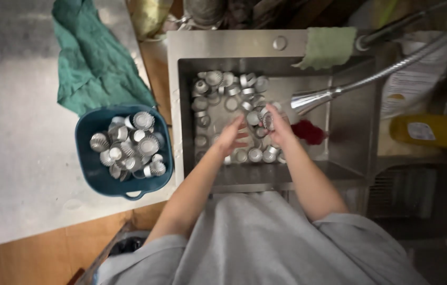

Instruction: The person is rinsing and washing small metal tart or cupcake molds in a sink.

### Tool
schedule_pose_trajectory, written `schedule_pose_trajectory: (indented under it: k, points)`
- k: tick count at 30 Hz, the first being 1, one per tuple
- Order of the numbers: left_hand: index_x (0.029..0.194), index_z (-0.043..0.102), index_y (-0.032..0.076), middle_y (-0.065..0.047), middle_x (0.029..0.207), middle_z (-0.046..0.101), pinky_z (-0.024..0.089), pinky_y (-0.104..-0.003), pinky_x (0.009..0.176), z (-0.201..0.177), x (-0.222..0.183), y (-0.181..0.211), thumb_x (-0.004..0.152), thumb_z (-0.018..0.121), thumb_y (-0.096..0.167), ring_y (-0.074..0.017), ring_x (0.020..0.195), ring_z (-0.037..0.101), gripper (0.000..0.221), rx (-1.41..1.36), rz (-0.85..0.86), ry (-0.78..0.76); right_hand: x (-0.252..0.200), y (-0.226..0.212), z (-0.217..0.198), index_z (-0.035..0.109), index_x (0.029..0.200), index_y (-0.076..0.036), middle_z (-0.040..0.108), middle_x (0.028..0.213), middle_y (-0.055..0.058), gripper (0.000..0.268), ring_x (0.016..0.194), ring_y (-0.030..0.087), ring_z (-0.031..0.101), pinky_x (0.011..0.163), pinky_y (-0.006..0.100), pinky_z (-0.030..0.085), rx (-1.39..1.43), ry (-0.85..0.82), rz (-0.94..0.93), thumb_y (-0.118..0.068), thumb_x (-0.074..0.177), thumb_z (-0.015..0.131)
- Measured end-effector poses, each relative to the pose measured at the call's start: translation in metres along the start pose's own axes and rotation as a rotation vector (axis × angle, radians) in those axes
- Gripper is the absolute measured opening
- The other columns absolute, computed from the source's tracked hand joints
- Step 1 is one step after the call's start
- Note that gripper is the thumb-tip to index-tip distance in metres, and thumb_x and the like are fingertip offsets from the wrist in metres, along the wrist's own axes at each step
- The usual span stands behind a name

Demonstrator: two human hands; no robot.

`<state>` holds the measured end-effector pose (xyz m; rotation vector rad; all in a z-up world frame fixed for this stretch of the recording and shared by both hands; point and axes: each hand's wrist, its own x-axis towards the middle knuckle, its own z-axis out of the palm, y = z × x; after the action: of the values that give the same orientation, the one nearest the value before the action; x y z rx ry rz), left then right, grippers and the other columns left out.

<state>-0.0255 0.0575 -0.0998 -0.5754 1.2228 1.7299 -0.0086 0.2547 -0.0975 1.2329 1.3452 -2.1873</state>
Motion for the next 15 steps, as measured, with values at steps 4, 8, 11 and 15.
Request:
schedule_pose_trajectory:
  k: [4,8,11,15]
  points:
    - [0.151,0.036,0.024,-0.007,0.142,0.047,0.056,-0.058,0.087,0.078,0.01,0.024,0.096,0.053,0.057,-0.0263,0.105,0.06,0.066,0.002,-0.028,-0.082,0.003,-0.001,-0.021,0.067,0.111,-0.019,0.069,0.078,-0.002,0.033,0.055,0.012,0.062,0.039,0.025,0.039,0.026,0.016,-0.031,-0.047,0.093,0.07]
    - [0.143,0.051,0.015,-0.015,0.13,0.06,0.062,-0.052,0.078,0.081,0.039,-0.006,0.095,0.061,0.049,-0.0293,0.098,0.066,0.06,0.017,0.047,-0.217,-0.013,0.013,-0.042,0.066,0.11,-0.007,0.065,0.074,0.004,0.043,0.047,0.011,0.057,0.033,0.026,0.036,0.009,0.043,-0.19,-0.048,0.099,0.068]
    - [0.14,0.055,0.011,-0.013,0.127,0.062,0.063,-0.048,0.079,0.075,0.043,-0.011,0.094,0.069,0.039,-0.0273,0.101,0.068,0.055,0.042,0.097,-0.276,-0.015,0.019,-0.05,0.064,0.115,-0.007,0.064,0.075,0.004,0.041,0.047,0.012,0.056,0.033,0.026,0.035,-0.036,0.1,-0.209,-0.044,0.098,0.068]
    - [0.136,0.057,0.011,-0.009,0.129,0.062,0.064,-0.042,0.079,0.06,0.04,-0.004,0.091,0.077,0.029,-0.0235,0.109,0.066,0.053,0.102,0.147,-0.234,0.001,0.023,-0.048,0.06,0.128,-0.005,0.072,0.111,0.001,0.042,0.098,0.009,0.07,0.08,0.026,0.059,-0.097,0.057,-0.531,-0.032,0.098,0.072]
